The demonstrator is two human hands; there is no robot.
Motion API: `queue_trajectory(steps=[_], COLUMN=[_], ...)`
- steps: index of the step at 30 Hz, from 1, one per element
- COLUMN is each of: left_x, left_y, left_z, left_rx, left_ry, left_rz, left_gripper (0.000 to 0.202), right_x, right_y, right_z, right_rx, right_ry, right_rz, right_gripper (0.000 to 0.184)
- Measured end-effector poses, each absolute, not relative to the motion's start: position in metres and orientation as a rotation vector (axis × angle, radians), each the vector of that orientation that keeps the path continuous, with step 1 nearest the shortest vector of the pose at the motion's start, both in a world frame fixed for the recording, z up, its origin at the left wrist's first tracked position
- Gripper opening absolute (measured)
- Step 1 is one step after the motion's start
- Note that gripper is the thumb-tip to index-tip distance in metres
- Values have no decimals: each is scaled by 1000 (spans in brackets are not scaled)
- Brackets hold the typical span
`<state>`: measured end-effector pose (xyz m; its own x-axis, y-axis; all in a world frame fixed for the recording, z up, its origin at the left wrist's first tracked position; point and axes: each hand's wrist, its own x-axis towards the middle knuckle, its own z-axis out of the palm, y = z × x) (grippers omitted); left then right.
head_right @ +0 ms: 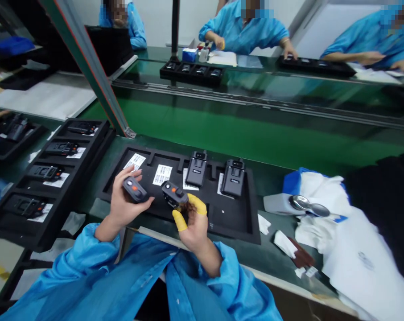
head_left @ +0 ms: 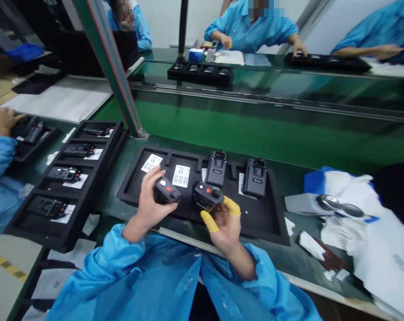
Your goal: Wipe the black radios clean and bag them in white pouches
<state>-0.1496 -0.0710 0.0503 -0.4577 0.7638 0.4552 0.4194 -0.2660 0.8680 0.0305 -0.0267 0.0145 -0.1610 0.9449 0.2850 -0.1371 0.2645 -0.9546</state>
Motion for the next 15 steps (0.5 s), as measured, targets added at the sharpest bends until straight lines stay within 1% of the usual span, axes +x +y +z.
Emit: queue_trajectory(steps=[1,3,5,7,9,11,15], left_x=[-148,-147,-150,-154,-155,-152,-146], left_y=[-70,-66,-60,-53,-49,-49,-55], left_z=[52,54,55,56,59,66,80], left_rx=[1239,848,582,414,329,333,482], left_ry=[1621,1466,1324,1181,1059,970,874], left_rz=[1778,1709,1597,1492,1443,1451,1374], left_gripper=[66,58,52,53,53,52,62], right_x=[33,38,44,49,54,56,59], right_y=[-26,-22,-17,-12,-8,-6,-4], right_z=[20,35,49,61,67,70,68], right_rx=[-845,-877,-908,-931,-931,-919,-913], right_ry=[-1277,-1063,-859,-677,-523,-415,-420], right_rz=[1300,1603,1894,2076,2152,2172,2158], right_gripper=[44,47,43,37,33,33,34])
